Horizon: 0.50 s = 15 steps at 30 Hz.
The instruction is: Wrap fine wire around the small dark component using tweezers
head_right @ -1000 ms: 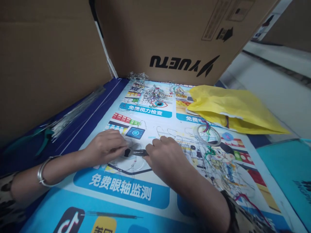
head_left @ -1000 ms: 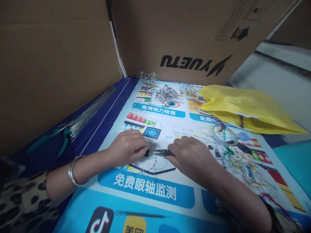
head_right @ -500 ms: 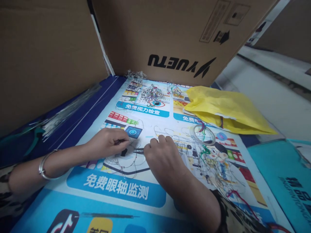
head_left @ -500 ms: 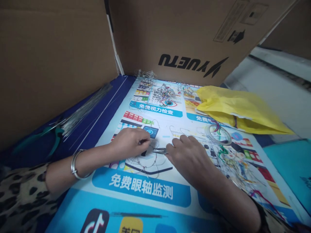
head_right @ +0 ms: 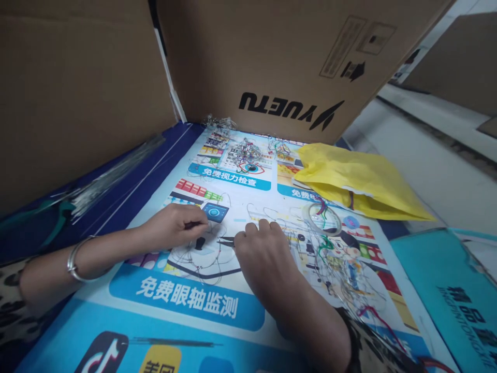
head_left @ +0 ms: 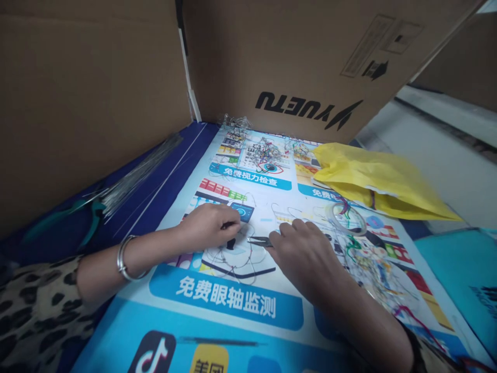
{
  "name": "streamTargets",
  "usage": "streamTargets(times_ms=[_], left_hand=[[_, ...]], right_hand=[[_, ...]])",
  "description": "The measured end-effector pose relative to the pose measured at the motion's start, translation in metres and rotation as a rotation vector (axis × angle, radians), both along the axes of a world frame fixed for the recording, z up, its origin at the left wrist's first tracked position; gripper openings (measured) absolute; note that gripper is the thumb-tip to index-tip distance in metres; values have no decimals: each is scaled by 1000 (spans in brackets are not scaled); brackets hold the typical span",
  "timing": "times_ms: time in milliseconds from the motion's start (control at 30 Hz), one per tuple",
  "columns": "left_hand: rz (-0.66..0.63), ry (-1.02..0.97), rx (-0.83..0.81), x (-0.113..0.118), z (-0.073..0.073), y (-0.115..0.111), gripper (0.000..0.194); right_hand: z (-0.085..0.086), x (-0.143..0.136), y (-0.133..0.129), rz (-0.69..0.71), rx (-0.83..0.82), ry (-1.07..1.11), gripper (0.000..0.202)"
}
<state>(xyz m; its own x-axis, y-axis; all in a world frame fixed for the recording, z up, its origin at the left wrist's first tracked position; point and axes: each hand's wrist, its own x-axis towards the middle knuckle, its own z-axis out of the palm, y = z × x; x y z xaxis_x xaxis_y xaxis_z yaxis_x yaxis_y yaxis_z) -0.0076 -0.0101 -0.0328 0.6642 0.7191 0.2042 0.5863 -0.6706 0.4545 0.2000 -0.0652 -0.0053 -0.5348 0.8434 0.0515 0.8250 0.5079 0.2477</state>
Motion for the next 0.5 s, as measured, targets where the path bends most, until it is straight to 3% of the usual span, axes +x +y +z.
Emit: streamTargets(times_ms=[267,500], left_hand=[[-35,-13,-66,1,5,2,20],[-58,-27,-43,2,-1,2,19]], right_hand=[[5,-3,3,37,-27,-34,12],[8,-1,9,141,18,-54,11]])
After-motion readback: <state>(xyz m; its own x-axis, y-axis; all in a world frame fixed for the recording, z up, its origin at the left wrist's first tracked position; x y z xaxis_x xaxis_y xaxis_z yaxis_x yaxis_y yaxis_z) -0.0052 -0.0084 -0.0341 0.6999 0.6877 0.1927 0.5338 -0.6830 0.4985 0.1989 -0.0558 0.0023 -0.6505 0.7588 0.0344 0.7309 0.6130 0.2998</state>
